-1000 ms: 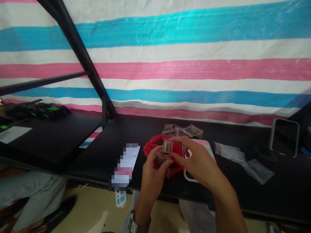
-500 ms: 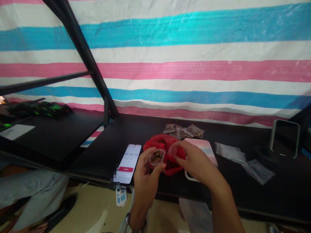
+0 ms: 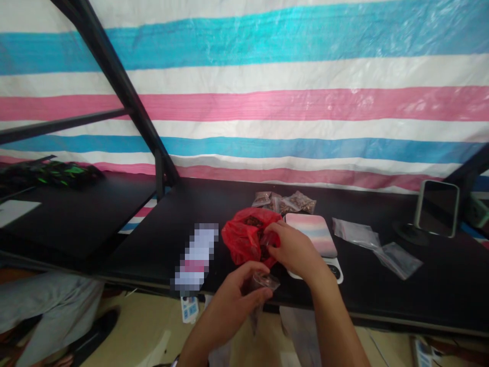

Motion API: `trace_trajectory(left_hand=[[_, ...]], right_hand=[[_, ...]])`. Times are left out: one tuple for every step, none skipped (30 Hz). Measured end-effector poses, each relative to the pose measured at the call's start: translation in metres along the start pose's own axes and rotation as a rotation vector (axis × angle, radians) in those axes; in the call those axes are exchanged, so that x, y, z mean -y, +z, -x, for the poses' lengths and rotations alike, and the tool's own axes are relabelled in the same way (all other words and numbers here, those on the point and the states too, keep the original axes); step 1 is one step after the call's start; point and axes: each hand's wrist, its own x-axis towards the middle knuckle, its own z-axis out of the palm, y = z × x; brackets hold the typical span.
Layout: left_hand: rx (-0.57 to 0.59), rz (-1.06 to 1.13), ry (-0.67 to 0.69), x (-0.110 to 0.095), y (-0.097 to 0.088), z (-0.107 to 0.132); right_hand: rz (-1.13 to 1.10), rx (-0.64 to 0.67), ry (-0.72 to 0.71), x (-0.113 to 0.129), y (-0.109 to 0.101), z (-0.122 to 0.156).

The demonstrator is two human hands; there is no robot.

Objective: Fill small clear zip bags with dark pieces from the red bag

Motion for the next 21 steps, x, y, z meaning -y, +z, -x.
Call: trace_trajectory(left_hand=[[-0.002,0.037,0.014,0.004,-0.001,-0.003],[-0.007,0.073,0.027,0.007,-0.001,-0.005],[-0.018,0.108,0.037,0.010,-0.002,-0.008],[-0.034,0.139,0.044,0.012,-0.003,-0.010],[-0.056,0.167,0.051,0.013,-0.004,-0.012],[-0.083,0.196,0.062,0.014,-0.005,-0.013],[-0.107,0.222,0.073,0.014,-0.007,-0.014],[-0.130,0.244,0.085,0.013,-0.009,-0.014],[-0.146,0.261,0.092,0.013,-0.011,-0.014],[-0.154,0.272,0.094,0.012,-0.013,-0.013],[-0.162,0.282,0.095,0.011,-0.014,-0.012],[-0.171,0.291,0.097,0.009,-0.015,-0.011],[-0.188,0.302,0.104,0.008,-0.016,-0.009],[-0.211,0.318,0.119,0.007,-0.016,-0.008],[-0.237,0.335,0.140,0.006,-0.015,-0.008],[-0.265,0.351,0.167,0.006,-0.014,-0.008],[-0.286,0.361,0.193,0.006,-0.012,-0.008],[-0.298,0.365,0.214,0.006,-0.010,-0.009],[-0.306,0.365,0.228,0.006,-0.008,-0.011],[-0.314,0.366,0.238,0.007,-0.006,-0.013],[-0.322,0.366,0.242,0.007,-0.004,-0.016]], right_hand=[[-0.025,0.006,-0.016,-0.001,0.001,0.001],[-0.058,0.018,-0.037,-0.002,0.001,0.001],[-0.098,0.039,-0.062,-0.003,0.002,0.002],[-0.142,0.068,-0.089,-0.004,0.003,0.002],[-0.187,0.100,-0.116,-0.004,0.004,0.002],[-0.227,0.125,-0.139,-0.005,0.005,0.003],[-0.258,0.143,-0.153,-0.005,0.006,0.003],[-0.276,0.149,-0.153,-0.005,0.006,0.004],[-0.280,0.144,-0.137,-0.005,0.006,0.004],[-0.275,0.132,-0.110,-0.005,0.005,0.004],[-0.266,0.118,-0.080,-0.005,0.004,0.005],[-0.263,0.105,-0.056,-0.006,0.003,0.005],[-0.266,0.092,-0.042,-0.007,0.002,0.005],[-0.275,0.074,-0.037,-0.009,0.001,0.005],[-0.289,0.055,-0.038,-0.010,0.000,0.005],[-0.308,0.035,-0.040,-0.012,-0.002,0.005],[-0.335,0.018,-0.046,-0.014,-0.003,0.005],[-0.370,0.003,-0.055,-0.016,-0.004,0.006],[-0.412,-0.010,-0.069,-0.016,-0.006,0.006],[-0.459,-0.022,-0.084,-0.016,-0.008,0.007],[-0.504,-0.032,-0.099,-0.015,-0.010,0.008]])
